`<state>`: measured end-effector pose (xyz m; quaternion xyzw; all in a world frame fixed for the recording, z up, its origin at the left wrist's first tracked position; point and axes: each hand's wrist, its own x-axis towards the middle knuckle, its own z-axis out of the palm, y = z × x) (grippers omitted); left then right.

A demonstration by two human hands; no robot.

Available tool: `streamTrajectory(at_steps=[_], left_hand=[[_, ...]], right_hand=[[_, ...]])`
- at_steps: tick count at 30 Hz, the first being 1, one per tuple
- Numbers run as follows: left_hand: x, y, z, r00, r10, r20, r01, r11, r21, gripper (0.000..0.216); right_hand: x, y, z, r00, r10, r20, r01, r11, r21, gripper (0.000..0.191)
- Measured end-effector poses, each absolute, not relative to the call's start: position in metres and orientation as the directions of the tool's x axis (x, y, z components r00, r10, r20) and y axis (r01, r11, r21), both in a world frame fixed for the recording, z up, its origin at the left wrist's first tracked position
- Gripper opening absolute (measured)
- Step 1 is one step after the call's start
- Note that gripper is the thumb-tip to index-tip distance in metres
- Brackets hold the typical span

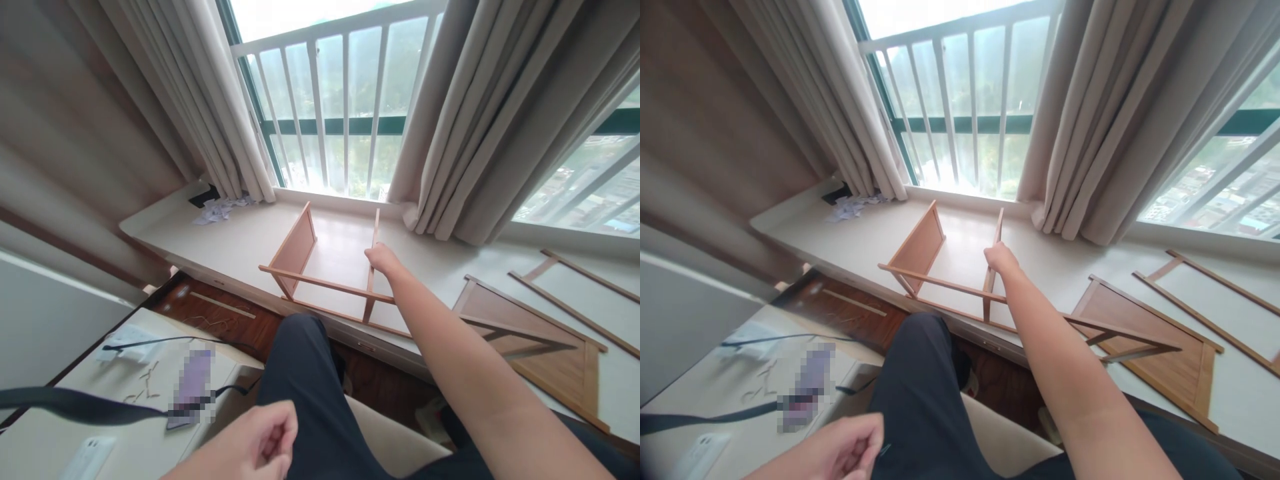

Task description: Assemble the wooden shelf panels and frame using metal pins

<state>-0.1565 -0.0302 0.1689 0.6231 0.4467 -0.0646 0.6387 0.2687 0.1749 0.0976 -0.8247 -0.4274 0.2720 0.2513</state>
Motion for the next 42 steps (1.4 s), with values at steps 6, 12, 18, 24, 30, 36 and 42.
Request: streamTrajectory(at_steps=[6,12,18,24,30,36,42], left_hand=[[-0.063,-0.007,0.177,0.623,0.754,-0.208,0.168,0.131,0.977,0.021],[-0.007,0.005,0.152,0.606,0.792,-0.068,-0.052,0.125,0.991,0.024],[0.03,0.027,0.115,0.483,0.875,0.018,-0.092,0.03,0.995,0.024],[0.054,0.05,0.086,0.472,0.88,0.039,-0.087,0.002,0.996,0.027],[0.066,0.062,0.081,0.468,0.883,0.039,-0.104,0.011,0.994,0.03],[0.067,0.068,0.078,0.508,0.861,0.021,-0.09,0.028,0.996,0.031],[0.069,0.075,0.081,0.528,0.849,-0.005,-0.093,0.064,0.994,0.033]], right_hand=[[0.265,0.174,0.103,0.487,0.835,-0.256,0.549,-0.52,-0.654,0.041],[0.264,0.171,0.108,0.478,0.836,-0.271,0.537,-0.522,-0.663,0.044],[0.264,0.17,0.111,0.474,0.837,-0.272,0.528,-0.518,-0.673,0.044],[0.266,0.17,0.11,0.478,0.836,-0.27,0.514,-0.515,-0.686,0.045],[0.264,0.169,0.111,0.498,0.827,-0.261,0.5,-0.52,-0.692,0.048],[0.262,0.168,0.114,0.488,0.832,-0.265,0.505,-0.516,-0.692,0.048],[0.263,0.169,0.111,0.474,0.843,-0.254,0.498,-0.495,-0.712,0.046]])
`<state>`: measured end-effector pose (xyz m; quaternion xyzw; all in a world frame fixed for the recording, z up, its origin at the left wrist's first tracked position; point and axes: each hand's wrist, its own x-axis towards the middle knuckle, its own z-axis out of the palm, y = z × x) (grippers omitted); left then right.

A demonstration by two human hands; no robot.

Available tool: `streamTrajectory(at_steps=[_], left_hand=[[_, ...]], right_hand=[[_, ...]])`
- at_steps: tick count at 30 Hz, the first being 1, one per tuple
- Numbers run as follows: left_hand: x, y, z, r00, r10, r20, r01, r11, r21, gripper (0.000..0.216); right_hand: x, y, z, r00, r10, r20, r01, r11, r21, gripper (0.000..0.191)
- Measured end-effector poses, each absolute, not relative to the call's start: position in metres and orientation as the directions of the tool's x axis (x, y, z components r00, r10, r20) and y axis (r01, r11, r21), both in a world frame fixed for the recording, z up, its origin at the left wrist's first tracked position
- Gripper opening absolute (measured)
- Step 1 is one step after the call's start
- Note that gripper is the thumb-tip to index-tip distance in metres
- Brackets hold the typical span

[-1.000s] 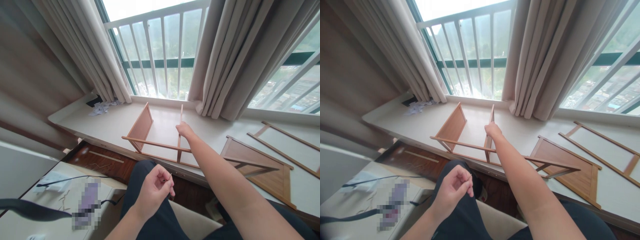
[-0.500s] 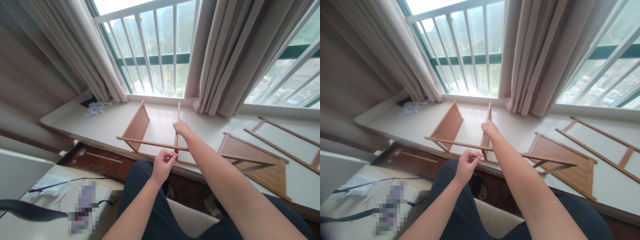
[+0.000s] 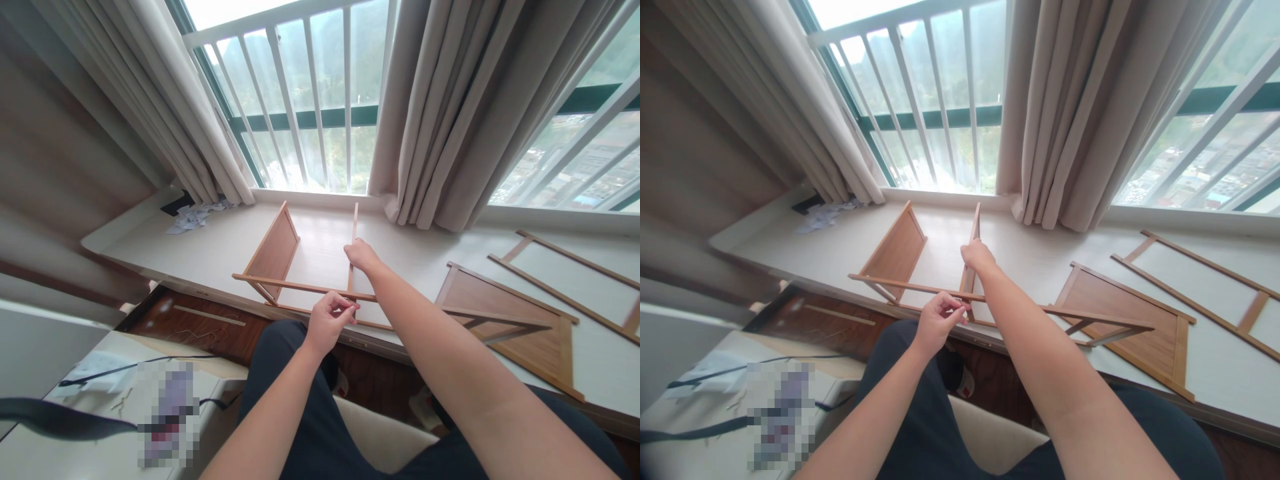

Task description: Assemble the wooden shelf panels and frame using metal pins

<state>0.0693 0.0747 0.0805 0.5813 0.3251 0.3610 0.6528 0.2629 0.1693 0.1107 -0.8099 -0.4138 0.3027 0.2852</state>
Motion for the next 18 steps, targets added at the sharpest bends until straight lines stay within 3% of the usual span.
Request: streamTrajectory(at_steps=[18], left_hand=[[0.0675,0.0816,0.0794,0.44,0.898,-0.014,-0.028,0.029,0.999,0.022]], right_hand=[[0.263,0.1693,0.1129,0.473,0.844,-0.254,0.498,-0.494,-0.713,0.044]])
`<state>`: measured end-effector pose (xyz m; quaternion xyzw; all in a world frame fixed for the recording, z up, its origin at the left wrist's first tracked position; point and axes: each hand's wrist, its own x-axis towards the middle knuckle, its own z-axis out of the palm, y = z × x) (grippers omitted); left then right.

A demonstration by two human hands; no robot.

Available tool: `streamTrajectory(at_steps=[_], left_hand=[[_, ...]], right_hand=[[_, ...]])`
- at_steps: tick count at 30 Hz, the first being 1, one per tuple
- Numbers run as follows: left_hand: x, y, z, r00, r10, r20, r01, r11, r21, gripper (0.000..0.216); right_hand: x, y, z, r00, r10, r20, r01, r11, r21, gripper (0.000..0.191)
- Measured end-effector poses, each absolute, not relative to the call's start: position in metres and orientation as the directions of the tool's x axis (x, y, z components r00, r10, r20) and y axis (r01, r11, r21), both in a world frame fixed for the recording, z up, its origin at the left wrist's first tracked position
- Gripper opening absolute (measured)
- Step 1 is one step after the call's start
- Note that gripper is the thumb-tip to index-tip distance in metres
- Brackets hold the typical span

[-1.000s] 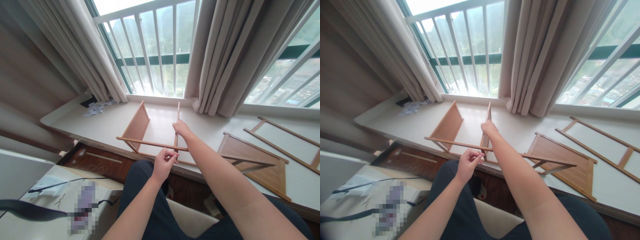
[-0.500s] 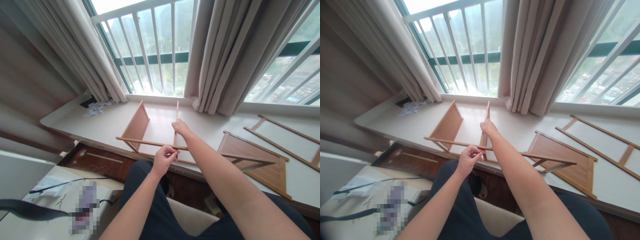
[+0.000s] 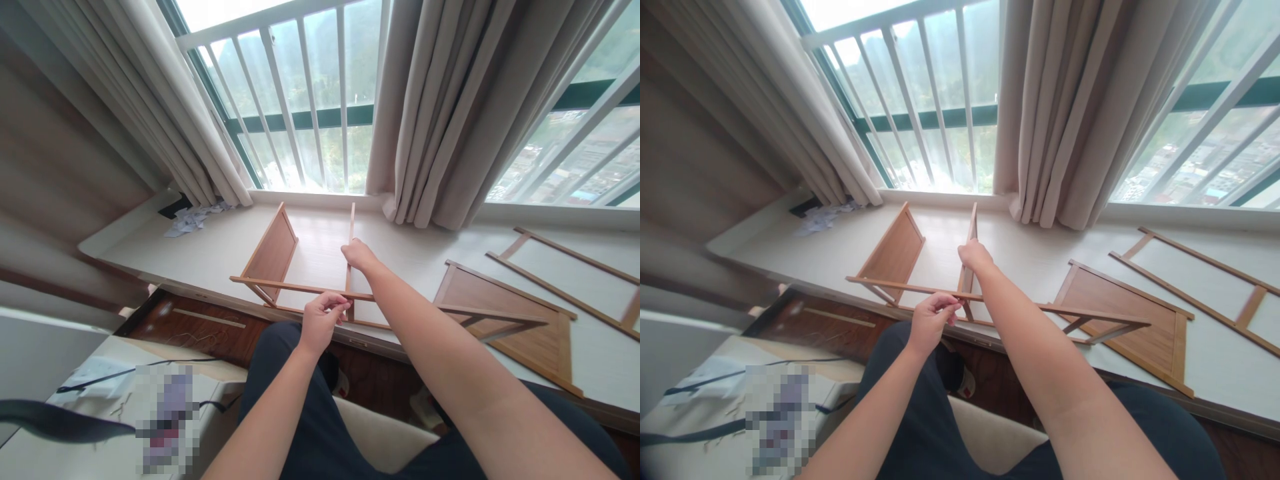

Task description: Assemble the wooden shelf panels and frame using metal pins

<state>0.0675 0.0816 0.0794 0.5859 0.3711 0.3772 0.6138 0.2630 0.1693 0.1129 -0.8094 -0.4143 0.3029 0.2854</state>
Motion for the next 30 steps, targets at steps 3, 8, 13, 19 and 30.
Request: streamTrajectory(at_steps=[3,8,13,19,30], left_hand=[[0.0649,0.0805,0.0795,0.401,0.916,-0.013,-0.02,0.022,1.0,0.022],[0.0659,0.0779,0.085,0.385,0.922,-0.031,-0.001,0.034,0.999,0.024],[0.0699,0.0745,0.0875,0.367,0.93,-0.033,0.04,0.02,0.999,0.023],[0.0674,0.0765,0.0868,0.372,0.927,-0.04,0.035,0.029,0.999,0.022],[0.0709,0.0764,0.0826,0.329,0.944,-0.028,0.041,0.016,0.999,0.024]], right_hand=[[0.2624,0.1683,0.1147,0.47,0.842,-0.266,0.489,-0.499,-0.715,0.044],[0.2617,0.1677,0.1154,0.47,0.842,-0.266,0.482,-0.497,-0.722,0.044],[0.2622,0.1693,0.1136,0.48,0.84,-0.255,0.49,-0.497,-0.716,0.043],[0.262,0.1709,0.1111,0.461,0.85,-0.253,0.495,-0.483,-0.722,0.041],[0.2616,0.1741,0.1091,0.454,0.857,-0.245,0.51,-0.475,-0.717,0.038]])
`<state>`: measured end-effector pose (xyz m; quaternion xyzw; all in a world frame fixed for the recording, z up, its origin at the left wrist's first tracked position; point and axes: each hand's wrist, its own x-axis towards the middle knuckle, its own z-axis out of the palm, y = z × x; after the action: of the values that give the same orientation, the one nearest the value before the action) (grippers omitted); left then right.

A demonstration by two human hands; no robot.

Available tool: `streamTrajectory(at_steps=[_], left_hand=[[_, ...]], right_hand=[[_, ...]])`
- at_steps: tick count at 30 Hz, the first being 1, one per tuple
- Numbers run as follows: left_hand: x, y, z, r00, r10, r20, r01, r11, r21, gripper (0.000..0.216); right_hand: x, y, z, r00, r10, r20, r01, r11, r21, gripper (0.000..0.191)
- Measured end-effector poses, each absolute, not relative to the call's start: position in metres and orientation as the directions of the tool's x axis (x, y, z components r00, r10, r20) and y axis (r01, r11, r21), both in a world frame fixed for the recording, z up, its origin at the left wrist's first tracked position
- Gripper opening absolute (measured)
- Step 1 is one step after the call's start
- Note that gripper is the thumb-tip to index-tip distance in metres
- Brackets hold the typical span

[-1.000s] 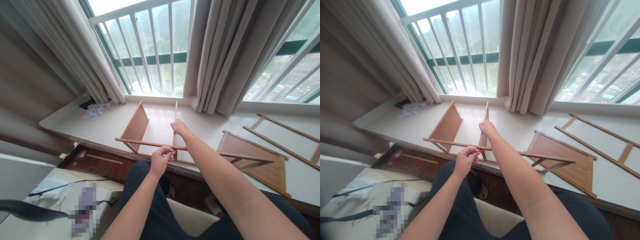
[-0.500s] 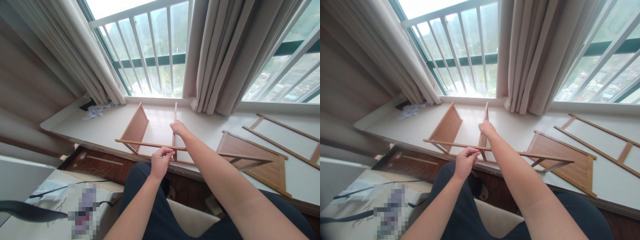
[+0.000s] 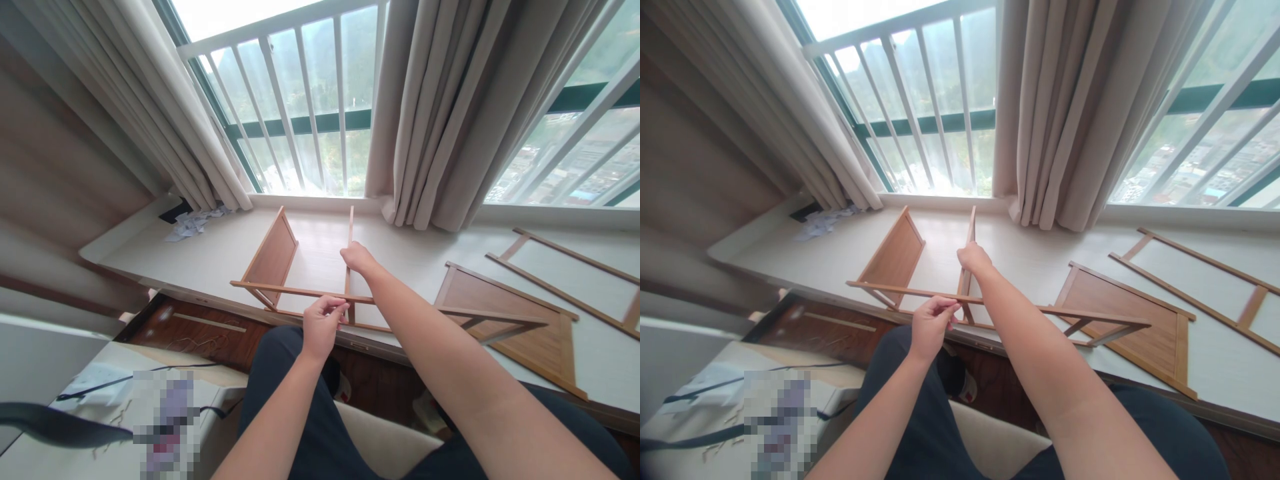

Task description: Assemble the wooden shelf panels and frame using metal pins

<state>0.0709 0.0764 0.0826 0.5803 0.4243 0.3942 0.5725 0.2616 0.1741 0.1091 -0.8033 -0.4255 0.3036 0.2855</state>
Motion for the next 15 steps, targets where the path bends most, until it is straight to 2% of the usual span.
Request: streamTrajectory(at_steps=[4,7,11,13,15], left_hand=[[0.068,0.077,0.088,0.307,0.952,0.007,0.175,-0.063,0.982,0.022],[0.065,0.078,0.095,0.317,0.933,0.168,0.35,-0.28,0.894,0.017],[0.062,0.08,0.107,0.42,0.8,0.429,0.53,-0.6,0.599,0.007],[0.061,0.086,0.115,0.504,0.716,0.483,0.559,-0.697,0.449,0.017],[0.059,0.097,0.123,0.595,0.648,0.476,0.562,-0.759,0.33,0.034]], right_hand=[[0.261,0.173,0.111,0.456,0.855,-0.249,0.515,-0.481,-0.71,0.037],[0.26,0.171,0.114,0.464,0.85,-0.25,0.518,-0.489,-0.701,0.039],[0.257,0.168,0.119,0.473,0.843,-0.254,0.527,-0.502,-0.685,0.041],[0.256,0.167,0.12,0.471,0.844,-0.257,0.532,-0.504,-0.68,0.042],[0.255,0.166,0.121,0.471,0.842,-0.261,0.538,-0.509,-0.672,0.042]])
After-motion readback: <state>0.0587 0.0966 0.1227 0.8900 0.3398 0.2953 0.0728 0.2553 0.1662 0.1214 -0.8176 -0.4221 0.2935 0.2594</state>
